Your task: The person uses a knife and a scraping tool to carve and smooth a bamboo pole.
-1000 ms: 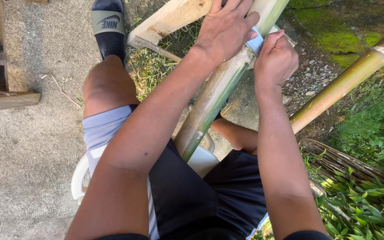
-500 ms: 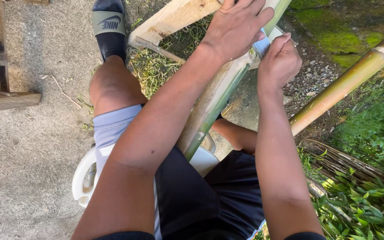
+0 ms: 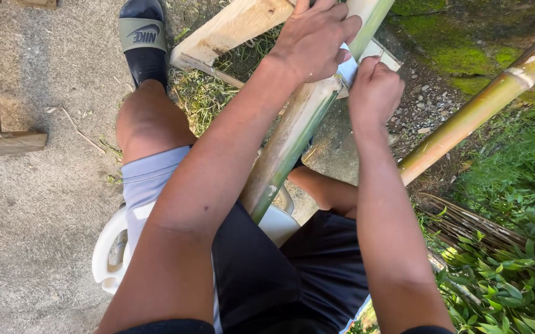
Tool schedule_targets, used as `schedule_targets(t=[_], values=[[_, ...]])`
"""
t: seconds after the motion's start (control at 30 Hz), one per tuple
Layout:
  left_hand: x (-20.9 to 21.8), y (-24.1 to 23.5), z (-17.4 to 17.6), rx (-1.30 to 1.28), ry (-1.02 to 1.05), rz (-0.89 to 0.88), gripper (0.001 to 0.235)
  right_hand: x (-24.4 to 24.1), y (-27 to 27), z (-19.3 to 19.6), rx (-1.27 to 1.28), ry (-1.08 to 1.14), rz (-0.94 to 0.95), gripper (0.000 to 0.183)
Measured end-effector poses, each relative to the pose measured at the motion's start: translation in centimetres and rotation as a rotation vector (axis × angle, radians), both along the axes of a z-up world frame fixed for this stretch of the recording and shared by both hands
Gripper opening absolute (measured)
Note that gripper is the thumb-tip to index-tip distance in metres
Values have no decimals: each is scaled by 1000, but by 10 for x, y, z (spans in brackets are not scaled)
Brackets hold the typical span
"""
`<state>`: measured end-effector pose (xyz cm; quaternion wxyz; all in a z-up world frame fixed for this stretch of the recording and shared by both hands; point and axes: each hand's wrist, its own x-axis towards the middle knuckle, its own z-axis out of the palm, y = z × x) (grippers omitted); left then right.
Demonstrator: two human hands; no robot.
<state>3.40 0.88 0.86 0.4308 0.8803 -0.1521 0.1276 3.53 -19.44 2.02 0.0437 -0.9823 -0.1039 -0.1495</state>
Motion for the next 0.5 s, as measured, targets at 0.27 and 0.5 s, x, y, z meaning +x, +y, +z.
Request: schedule_targets(t=[0.27,0.5], values=[[-2,-5,-10,-63,-167,83,36,3,15,11,110,-114,54,50],[0,8,3,-40,-42,3,31,0,10,5,-50,-63,-1,45]])
